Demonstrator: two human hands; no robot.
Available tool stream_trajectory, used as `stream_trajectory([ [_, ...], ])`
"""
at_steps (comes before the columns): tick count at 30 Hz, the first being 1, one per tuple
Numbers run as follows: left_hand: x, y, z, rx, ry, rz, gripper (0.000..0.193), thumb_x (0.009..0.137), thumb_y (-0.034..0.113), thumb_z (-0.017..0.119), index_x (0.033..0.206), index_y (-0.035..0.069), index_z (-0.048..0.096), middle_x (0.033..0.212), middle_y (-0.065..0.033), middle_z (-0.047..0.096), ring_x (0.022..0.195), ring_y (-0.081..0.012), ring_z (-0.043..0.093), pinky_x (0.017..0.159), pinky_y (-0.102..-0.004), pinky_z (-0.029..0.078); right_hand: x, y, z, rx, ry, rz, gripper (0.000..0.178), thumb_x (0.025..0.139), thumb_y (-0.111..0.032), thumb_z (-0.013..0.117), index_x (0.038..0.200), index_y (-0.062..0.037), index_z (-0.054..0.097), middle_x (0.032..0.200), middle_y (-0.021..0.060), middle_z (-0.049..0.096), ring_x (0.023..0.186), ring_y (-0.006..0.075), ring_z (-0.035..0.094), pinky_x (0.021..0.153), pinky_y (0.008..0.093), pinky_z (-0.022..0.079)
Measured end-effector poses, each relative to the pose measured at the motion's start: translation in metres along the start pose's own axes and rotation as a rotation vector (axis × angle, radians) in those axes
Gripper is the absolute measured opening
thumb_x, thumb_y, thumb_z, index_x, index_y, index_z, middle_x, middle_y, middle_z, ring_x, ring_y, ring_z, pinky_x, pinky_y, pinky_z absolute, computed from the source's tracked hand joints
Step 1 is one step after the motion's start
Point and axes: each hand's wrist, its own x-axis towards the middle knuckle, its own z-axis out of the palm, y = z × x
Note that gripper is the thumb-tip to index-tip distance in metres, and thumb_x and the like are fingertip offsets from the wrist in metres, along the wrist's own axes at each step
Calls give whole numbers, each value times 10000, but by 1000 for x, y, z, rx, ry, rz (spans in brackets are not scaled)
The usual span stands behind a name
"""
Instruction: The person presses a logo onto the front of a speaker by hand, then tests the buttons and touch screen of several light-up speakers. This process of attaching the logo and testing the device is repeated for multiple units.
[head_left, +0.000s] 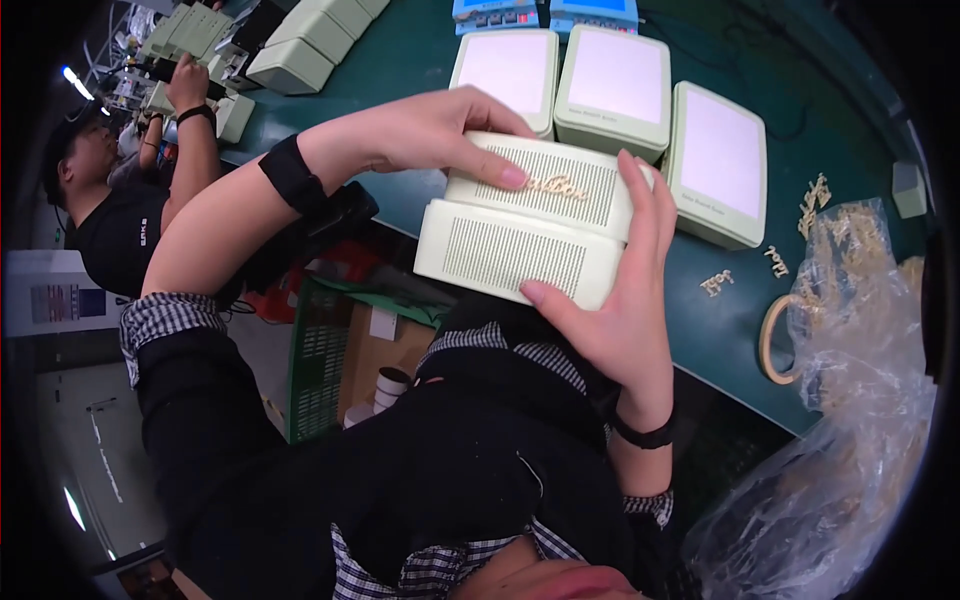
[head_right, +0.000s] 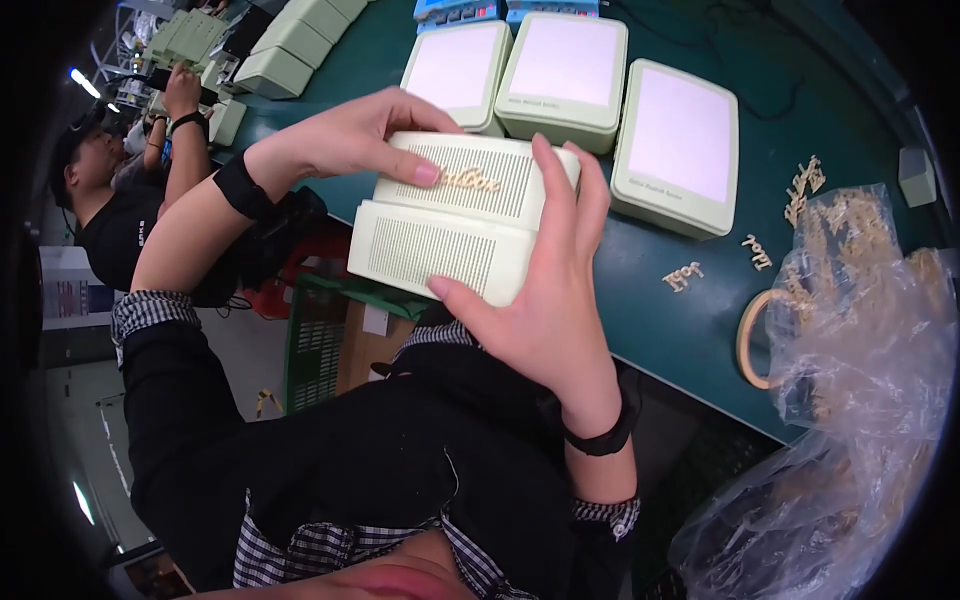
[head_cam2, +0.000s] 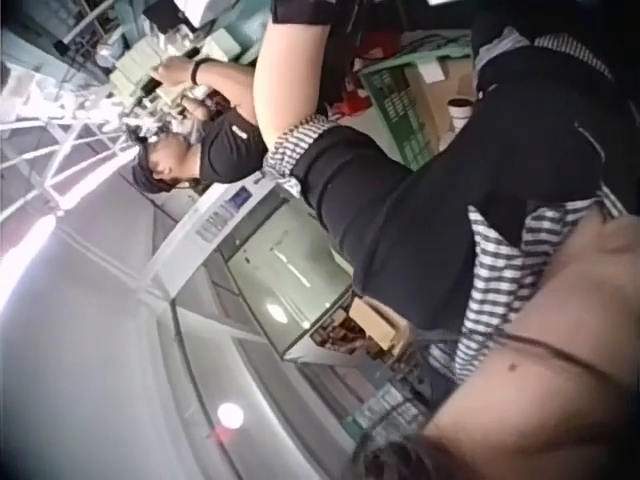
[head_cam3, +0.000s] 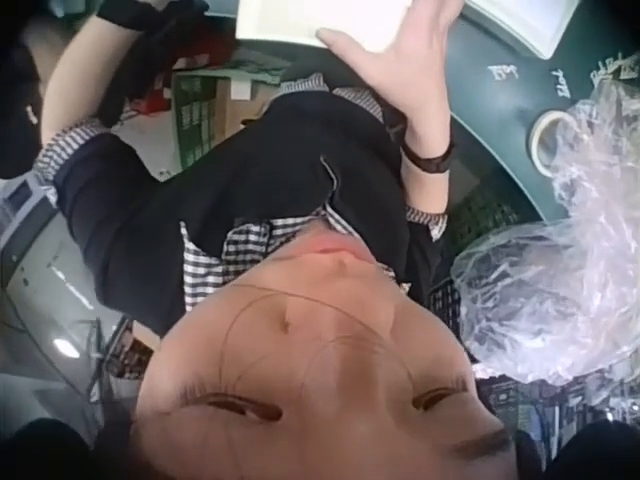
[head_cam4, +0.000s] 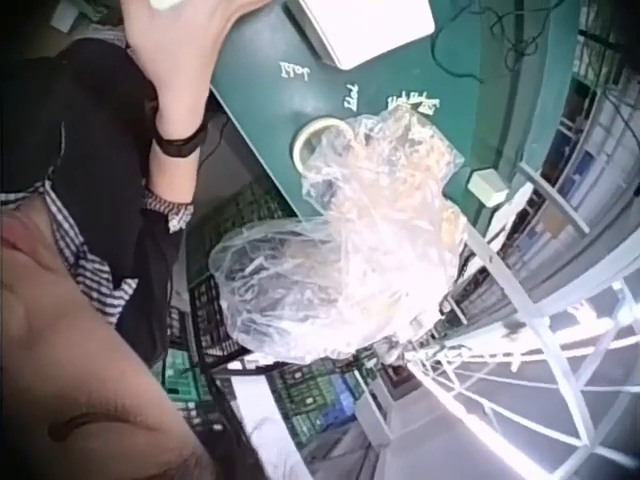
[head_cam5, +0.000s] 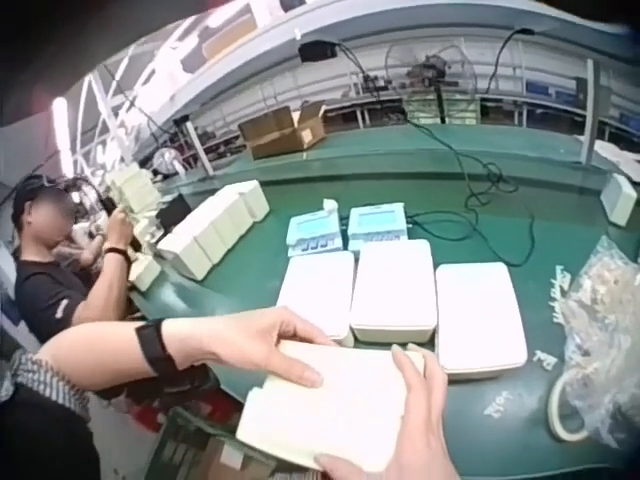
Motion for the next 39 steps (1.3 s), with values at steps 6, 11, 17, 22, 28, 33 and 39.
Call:
stream_trajectory([
  [6, 11, -1, -10, 77, -80, 8, 459, 831, 281, 787, 1190, 22, 665, 1046, -65, 692, 900, -118, 657, 693, -246, 547, -3, -1, -9, -104, -22, 23, 1112, 678, -274, 857, 1511, -14, 168, 1502, 289, 111, 1383, 466, 265, 1107, 506, 327],
  [11, 6, -10, -23, -10, -131, -38, 480, 820, 269, 787, 1211, 26, 653, 1062, -63, 686, 929, -110, 647, 677, -232, 530, -18, 4, -11, 55, 141, 23, 1100, 684, -330, 852, 1509, 9, 208, 1503, 211, 285, 1380, 335, 344, 1131, 441, 301],
  [17, 4, -3, -12, -10, -36, -60, 585, 769, 304, 784, 1225, -16, 604, 1142, -81, 663, 1077, -154, 608, 972, -278, 450, -57, 45, -59, -637, 505, 331, 557, 776, -85, 776, 1281, 9, 559, 1189, 136, 616, 1034, 244, 612, 879, 347, 478],
  [22, -18, -9, 5, 41, 130, 138, 561, 794, 299, 769, 1250, 19, 603, 1164, -90, 652, 1078, -171, 613, 926, -313, 493, -65, 51, -62, -835, 504, 293, 390, 775, -73, 776, 1137, 4, 653, 1103, 131, 636, 943, 231, 611, 793, 343, 490],
  [28, -70, -17, 5, 177, 396, 216, 764, 736, 520, 740, 1270, -1, 574, 1281, -122, 590, 1214, -228, 553, 947, -389, 472, -114, 44, -120, -709, 1222, -77, 181, 860, -46, 721, 1007, 10, 632, 998, 99, 634, 837, 156, 594, 743, 264, 478],
  [33, -88, -39, 3, 129, 531, 233, 783, 726, 554, 728, 1268, 10, 581, 1312, -130, 569, 1232, -245, 542, 957, -391, 463, -116, 37, -187, -638, 1311, 41, 105, 935, -49, 618, 1013, 22, 622, 976, 89, 654, 862, 134, 605, 772, 265, 491],
  [39, -89, -40, 11, 130, 509, 252, 745, 741, 531, 730, 1257, 10, 592, 1330, -132, 561, 1240, -250, 538, 966, -389, 459, -64, 68, -264, -1073, 466, 198, 274, 913, -93, 642, 1171, -4, 626, 981, 134, 683, 974, 256, 650, 875, 351, 501],
])
